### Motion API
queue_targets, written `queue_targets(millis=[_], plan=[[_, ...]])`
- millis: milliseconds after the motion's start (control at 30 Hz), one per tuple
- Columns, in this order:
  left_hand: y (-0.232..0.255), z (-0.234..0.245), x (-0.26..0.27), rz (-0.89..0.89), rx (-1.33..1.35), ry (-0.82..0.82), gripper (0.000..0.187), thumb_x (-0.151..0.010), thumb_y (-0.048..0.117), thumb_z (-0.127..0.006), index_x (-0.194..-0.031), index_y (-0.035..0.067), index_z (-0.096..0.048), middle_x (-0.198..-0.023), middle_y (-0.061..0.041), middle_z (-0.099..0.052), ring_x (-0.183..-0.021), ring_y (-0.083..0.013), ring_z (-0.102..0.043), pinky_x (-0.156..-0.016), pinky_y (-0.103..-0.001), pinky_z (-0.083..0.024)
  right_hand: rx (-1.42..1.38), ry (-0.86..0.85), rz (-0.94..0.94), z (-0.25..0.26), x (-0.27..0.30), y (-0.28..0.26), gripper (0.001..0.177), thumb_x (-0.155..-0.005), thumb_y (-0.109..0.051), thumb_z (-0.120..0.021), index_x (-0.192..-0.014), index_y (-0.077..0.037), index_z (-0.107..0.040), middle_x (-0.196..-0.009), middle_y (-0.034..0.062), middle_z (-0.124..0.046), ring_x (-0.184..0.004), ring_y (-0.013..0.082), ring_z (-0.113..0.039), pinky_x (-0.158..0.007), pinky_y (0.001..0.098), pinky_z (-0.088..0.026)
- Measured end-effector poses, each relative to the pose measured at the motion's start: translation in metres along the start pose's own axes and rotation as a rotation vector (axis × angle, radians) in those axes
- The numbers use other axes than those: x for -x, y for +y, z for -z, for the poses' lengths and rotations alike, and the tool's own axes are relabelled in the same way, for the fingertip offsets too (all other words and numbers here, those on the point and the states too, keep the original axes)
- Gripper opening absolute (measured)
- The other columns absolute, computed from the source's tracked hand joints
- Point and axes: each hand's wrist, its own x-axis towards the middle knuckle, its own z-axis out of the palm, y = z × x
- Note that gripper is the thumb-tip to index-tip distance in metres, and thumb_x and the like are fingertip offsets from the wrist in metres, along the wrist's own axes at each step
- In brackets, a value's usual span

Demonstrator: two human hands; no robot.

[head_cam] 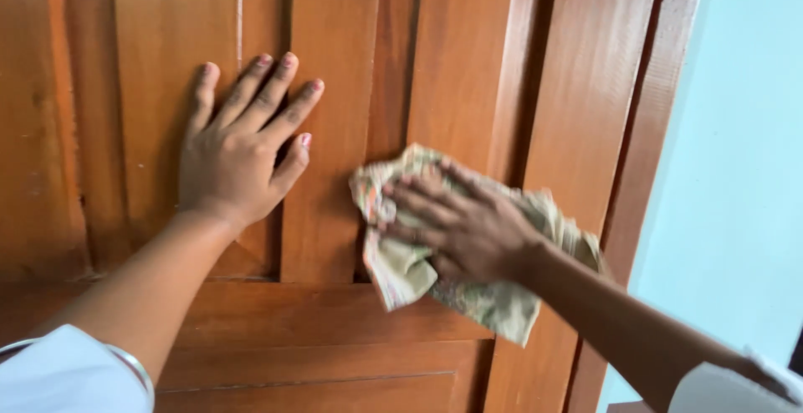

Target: The person wipes down a wooden door and its locking hardware with a cloth.

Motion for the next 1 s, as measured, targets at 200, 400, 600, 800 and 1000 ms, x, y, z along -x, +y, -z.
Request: queue_targets(millis=[200, 400, 600, 800, 1000], plan=[[-0.001, -0.002, 0.002, 0.027, -0.009, -0.046, 0.051, -0.109, 0.034, -0.046, -0.16, 0.028, -0.048, -0.168, -0.006, -0.042, -0.154, -0.0277, -0.038, -0.129, -0.059, -0.012, -0.055, 0.176, -0.543, 0.01, -0.031, 0.084, 0.073, -0.104, -0.058, -0.031, -0.165, -0.029, -0.007, -0.172, 0.0138, -0.004, -0.159, 0.032, -0.008, -0.125, 0.0643, -0.003], [0.001, 0.001, 0.0, 0.025, -0.025, -0.045, 0.051, -0.108, 0.033, -0.047, -0.159, 0.028, -0.05, -0.168, -0.005, -0.042, -0.153, -0.0277, -0.039, -0.129, -0.06, -0.014, -0.122, 0.319, -0.884, 0.001, -0.062, 0.08, 0.078, -0.109, -0.059, -0.021, -0.169, -0.014, -0.001, -0.172, 0.0253, 0.004, -0.161, 0.044, 0.0, -0.128, 0.0637, 0.0], [0.003, 0.003, -0.002, 0.007, -0.073, -0.038, 0.054, -0.103, 0.031, -0.05, -0.157, 0.025, -0.051, -0.167, -0.006, -0.042, -0.151, -0.0283, -0.041, -0.127, -0.06, -0.018, -0.024, 0.123, -0.638, 0.013, -0.054, 0.01, 0.085, -0.096, -0.072, -0.016, -0.162, -0.02, -0.004, -0.167, 0.0213, 0.003, -0.155, 0.039, -0.001, -0.121, 0.0638, 0.001], [0.004, 0.005, -0.005, -0.001, -0.048, -0.015, 0.056, -0.102, 0.032, -0.05, -0.157, 0.022, -0.049, -0.166, -0.009, -0.042, -0.15, -0.0294, -0.042, -0.125, -0.06, -0.02, -0.09, 0.235, -0.256, -0.018, -0.015, -0.029, 0.074, -0.102, -0.06, -0.019, -0.163, -0.018, -0.018, -0.17, 0.0182, -0.014, -0.158, 0.035, -0.012, -0.125, 0.0619, -0.003], [0.006, 0.005, -0.01, 0.076, -0.006, 0.003, 0.053, -0.102, 0.03, -0.047, -0.154, 0.026, -0.049, -0.163, -0.006, -0.044, -0.15, -0.0249, -0.041, -0.127, -0.057, -0.021, 0.117, 0.387, -0.1, -0.011, -0.008, 0.04, 0.063, -0.101, -0.054, -0.029, -0.16, -0.032, -0.024, -0.168, 0.0052, -0.025, -0.155, 0.0236, -0.022, -0.127, 0.059, -0.006]])
